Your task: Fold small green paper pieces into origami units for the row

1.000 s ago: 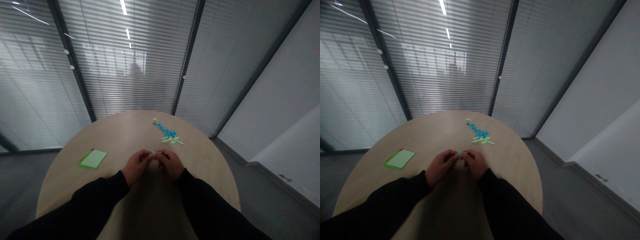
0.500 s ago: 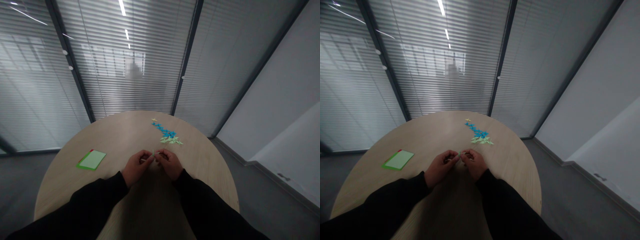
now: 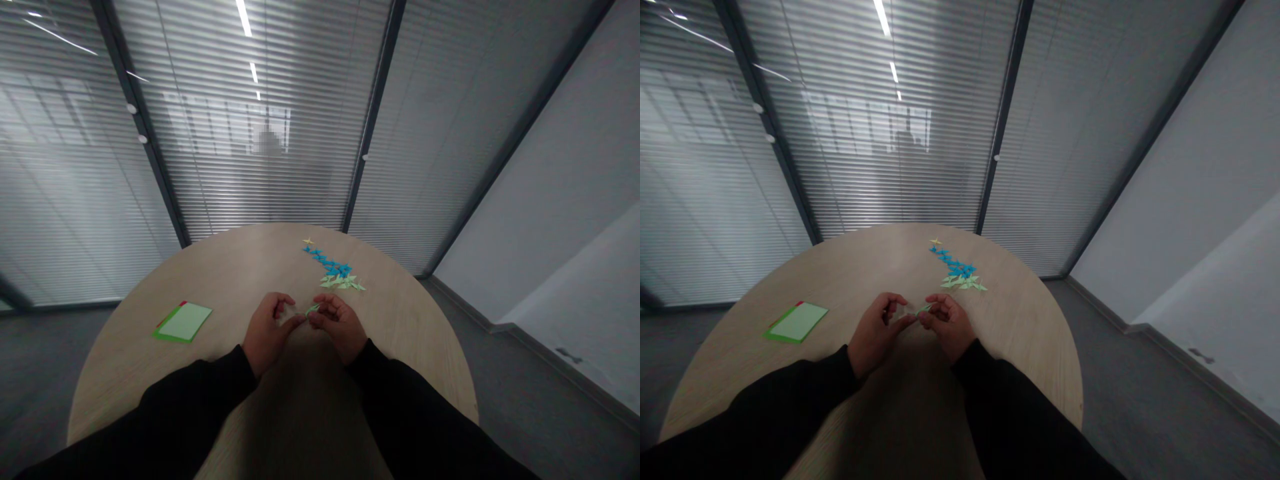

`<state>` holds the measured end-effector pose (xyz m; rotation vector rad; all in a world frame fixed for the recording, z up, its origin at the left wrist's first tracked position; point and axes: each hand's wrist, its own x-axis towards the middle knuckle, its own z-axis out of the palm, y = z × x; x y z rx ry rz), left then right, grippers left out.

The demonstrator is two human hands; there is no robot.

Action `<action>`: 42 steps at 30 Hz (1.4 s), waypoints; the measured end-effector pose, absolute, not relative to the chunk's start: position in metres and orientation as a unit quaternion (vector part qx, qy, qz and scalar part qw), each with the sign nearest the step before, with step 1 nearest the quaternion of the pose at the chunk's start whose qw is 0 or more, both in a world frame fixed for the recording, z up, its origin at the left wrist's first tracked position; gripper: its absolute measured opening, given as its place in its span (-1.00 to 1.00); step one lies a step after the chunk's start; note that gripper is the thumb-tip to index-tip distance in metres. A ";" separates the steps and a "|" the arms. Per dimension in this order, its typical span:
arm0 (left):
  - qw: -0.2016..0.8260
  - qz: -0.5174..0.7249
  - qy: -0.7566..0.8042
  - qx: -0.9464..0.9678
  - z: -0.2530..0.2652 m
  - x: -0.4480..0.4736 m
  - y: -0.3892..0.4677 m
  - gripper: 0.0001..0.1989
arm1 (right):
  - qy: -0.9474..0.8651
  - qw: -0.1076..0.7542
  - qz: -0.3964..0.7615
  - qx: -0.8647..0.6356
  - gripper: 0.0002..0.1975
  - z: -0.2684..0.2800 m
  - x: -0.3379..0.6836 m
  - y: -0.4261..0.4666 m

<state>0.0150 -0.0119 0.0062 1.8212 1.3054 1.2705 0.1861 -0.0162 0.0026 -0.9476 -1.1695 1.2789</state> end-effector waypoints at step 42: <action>0.468 0.487 0.432 0.598 0.012 0.017 -0.020 -0.77 | -0.579 0.511 0.481 -0.415 -0.76 0.007 0.185 -0.022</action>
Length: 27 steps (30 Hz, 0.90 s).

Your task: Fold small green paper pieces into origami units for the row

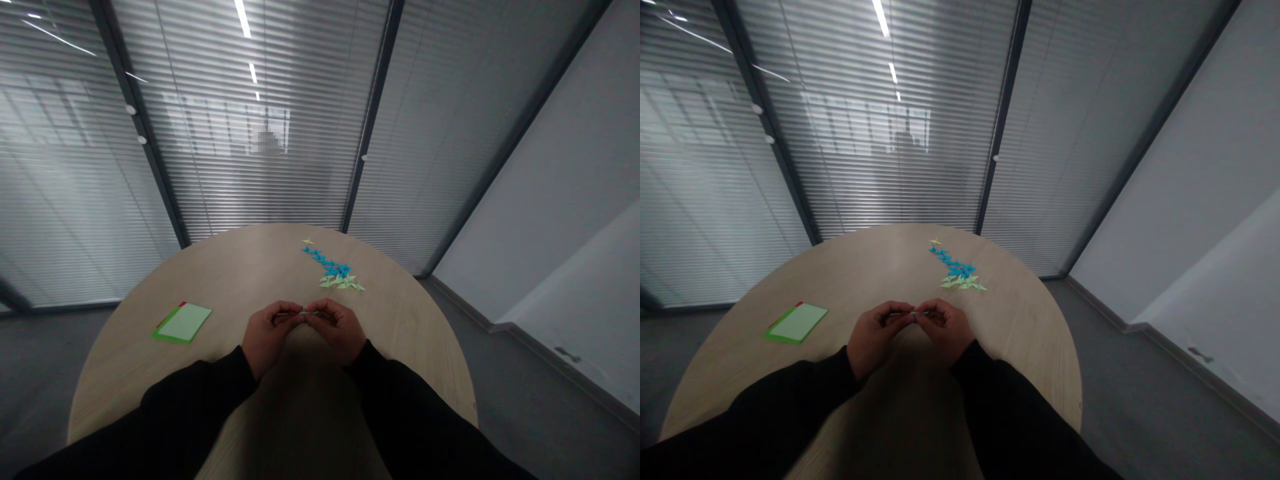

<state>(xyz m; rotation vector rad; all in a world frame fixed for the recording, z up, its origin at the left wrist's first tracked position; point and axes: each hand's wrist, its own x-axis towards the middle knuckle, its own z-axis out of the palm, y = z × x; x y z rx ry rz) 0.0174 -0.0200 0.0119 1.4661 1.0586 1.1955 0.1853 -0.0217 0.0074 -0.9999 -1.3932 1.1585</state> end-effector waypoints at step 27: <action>0.502 0.546 0.374 0.557 0.005 0.022 -0.016 -0.81 | -0.579 0.542 0.424 -0.437 -0.68 -0.002 0.184 -0.017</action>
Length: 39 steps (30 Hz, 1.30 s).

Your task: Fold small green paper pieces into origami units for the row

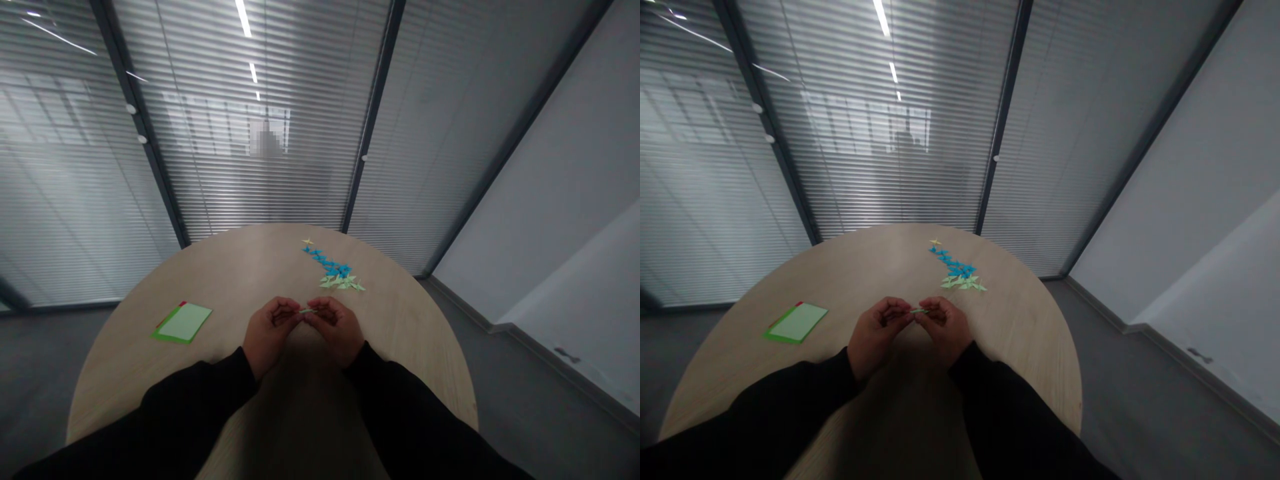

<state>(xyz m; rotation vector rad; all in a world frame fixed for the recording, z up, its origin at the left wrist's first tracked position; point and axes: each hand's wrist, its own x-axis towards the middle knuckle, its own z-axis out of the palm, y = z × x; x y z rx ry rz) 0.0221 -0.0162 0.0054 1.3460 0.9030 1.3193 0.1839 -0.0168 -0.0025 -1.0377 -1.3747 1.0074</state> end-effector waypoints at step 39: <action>0.753 0.430 0.302 0.397 0.008 0.022 -0.015 -0.73 | -0.616 0.514 0.410 -0.433 -0.80 0.007 0.183 -0.023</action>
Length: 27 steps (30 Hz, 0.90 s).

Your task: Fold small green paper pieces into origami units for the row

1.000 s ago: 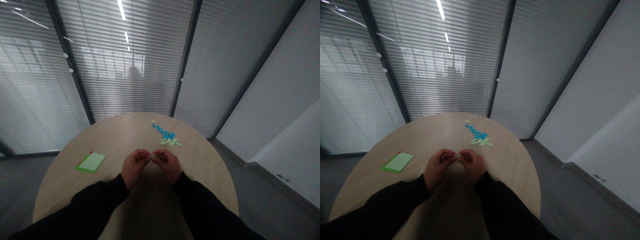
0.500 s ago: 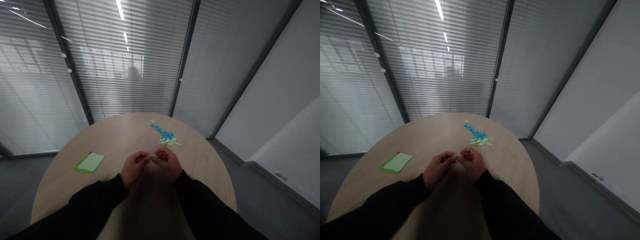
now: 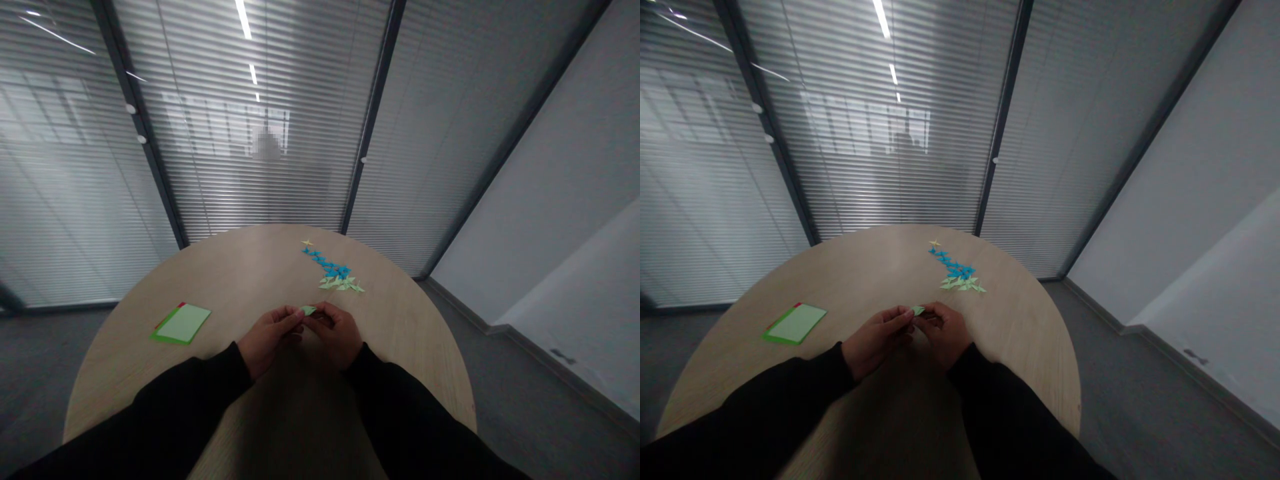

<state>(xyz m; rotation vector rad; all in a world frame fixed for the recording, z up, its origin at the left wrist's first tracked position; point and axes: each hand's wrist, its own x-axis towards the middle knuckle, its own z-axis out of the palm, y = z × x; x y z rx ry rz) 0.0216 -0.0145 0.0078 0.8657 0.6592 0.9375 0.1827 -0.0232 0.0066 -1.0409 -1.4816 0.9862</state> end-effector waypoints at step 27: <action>0.563 0.459 0.405 0.556 0.005 0.018 -0.014 -0.67 | -0.720 0.471 0.175 -0.478 -0.92 0.010 0.187 -0.024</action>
